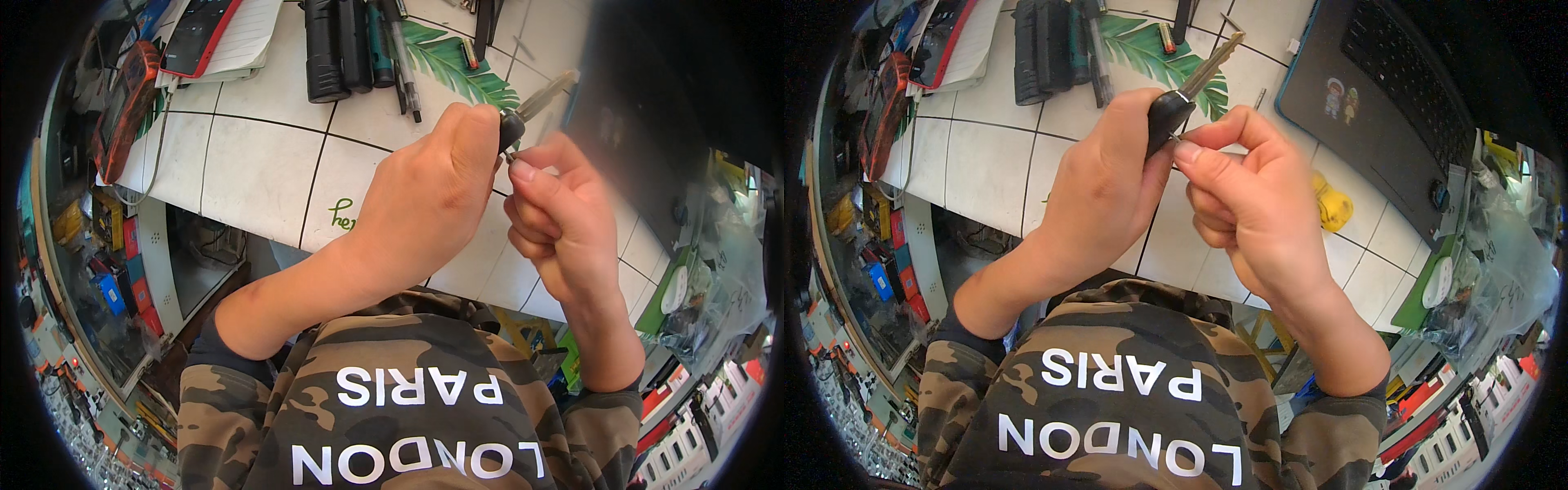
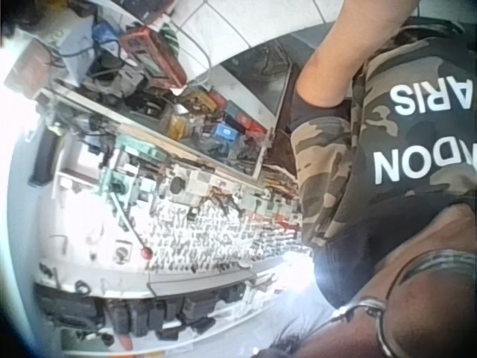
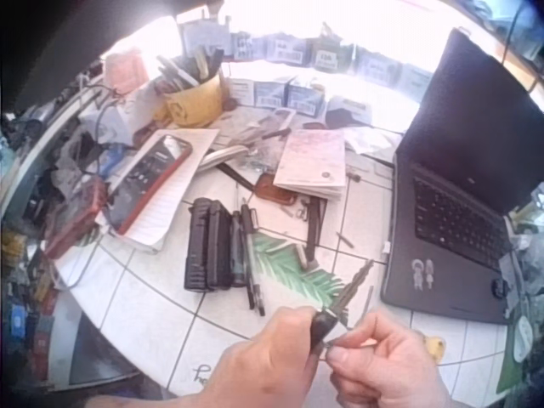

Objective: The person uses a yellow-handled screwdriver to pry open a black car key fob, then removes the internal circuit board and battery. They continue to separate the fob casing and extract the metal key blade, leaving the components separated on the counter.

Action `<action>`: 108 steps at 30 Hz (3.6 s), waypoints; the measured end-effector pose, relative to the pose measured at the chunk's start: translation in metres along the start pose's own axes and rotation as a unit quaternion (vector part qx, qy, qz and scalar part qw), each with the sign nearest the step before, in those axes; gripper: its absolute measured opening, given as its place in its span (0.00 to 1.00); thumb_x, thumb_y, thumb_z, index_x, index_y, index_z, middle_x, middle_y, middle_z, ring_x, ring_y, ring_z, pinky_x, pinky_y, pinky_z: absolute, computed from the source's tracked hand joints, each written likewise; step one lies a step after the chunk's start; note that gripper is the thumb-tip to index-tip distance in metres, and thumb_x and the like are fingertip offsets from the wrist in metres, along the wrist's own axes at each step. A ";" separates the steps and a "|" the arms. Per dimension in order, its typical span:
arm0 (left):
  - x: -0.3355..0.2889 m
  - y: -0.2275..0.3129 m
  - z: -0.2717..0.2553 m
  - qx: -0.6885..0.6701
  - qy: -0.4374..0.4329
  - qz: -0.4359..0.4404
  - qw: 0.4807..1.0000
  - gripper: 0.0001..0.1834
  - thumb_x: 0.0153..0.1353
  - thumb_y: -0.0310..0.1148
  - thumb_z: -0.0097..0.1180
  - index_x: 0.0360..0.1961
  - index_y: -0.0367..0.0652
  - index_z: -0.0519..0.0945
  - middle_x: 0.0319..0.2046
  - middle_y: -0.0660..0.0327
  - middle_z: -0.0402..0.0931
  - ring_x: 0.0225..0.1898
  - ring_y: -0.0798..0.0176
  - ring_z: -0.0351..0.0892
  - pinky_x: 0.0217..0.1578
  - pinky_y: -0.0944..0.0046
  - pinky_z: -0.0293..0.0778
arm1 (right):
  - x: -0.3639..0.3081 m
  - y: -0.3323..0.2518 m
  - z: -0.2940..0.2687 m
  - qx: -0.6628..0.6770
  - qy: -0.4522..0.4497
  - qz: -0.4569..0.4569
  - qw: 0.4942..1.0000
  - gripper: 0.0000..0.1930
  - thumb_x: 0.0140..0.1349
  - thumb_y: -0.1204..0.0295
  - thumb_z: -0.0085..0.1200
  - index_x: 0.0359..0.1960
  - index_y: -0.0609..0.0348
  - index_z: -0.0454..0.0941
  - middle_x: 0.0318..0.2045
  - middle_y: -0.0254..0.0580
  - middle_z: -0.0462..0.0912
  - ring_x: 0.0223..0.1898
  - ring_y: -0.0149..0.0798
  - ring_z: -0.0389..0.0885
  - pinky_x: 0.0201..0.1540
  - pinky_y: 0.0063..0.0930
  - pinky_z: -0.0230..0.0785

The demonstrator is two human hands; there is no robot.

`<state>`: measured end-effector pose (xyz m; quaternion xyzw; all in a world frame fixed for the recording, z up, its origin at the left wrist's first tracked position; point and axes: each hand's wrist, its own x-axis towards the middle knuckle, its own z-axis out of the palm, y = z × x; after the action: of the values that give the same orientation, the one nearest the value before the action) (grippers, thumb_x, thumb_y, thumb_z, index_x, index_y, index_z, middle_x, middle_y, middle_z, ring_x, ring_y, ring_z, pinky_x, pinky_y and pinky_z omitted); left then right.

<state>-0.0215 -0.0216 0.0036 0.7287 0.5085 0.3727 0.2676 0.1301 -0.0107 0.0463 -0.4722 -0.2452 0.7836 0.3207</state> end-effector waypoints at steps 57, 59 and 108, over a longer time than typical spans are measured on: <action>-0.016 -0.005 -0.048 -0.144 -0.292 0.007 0.946 0.21 0.47 0.29 0.63 0.42 0.37 0.71 0.33 0.53 0.71 0.34 0.49 0.74 0.33 0.57 0.71 | -0.025 -0.013 0.000 -0.659 -0.119 -0.118 0.733 0.19 0.45 0.62 0.63 0.29 0.63 0.67 0.25 0.50 0.72 0.29 0.53 0.73 0.30 0.37 0.64; -0.017 -0.003 -0.048 -0.180 -0.320 -0.026 0.930 0.19 0.47 0.29 0.62 0.41 0.37 0.71 0.32 0.53 0.71 0.33 0.48 0.74 0.32 0.57 0.71 | -0.027 -0.013 -0.005 -0.657 -0.129 -0.099 0.736 0.21 0.45 0.60 0.63 0.29 0.63 0.67 0.25 0.51 0.72 0.29 0.53 0.72 0.30 0.38 0.64; -0.010 0.015 -0.012 -0.149 -0.305 0.291 0.895 0.23 0.45 0.46 0.63 0.17 0.40 0.66 0.18 0.62 0.56 0.15 0.65 0.60 0.11 0.68 0.55 | -0.054 0.010 -0.042 -0.584 -0.276 -0.198 0.737 0.25 0.39 0.52 0.63 0.17 0.59 0.62 0.16 0.40 0.62 0.18 0.45 0.64 0.21 0.33 0.56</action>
<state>-0.0247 -0.0357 0.0193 0.8733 0.1060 0.2650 0.3948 0.1840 -0.0536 0.0521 -0.2708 -0.8206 0.5010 0.0484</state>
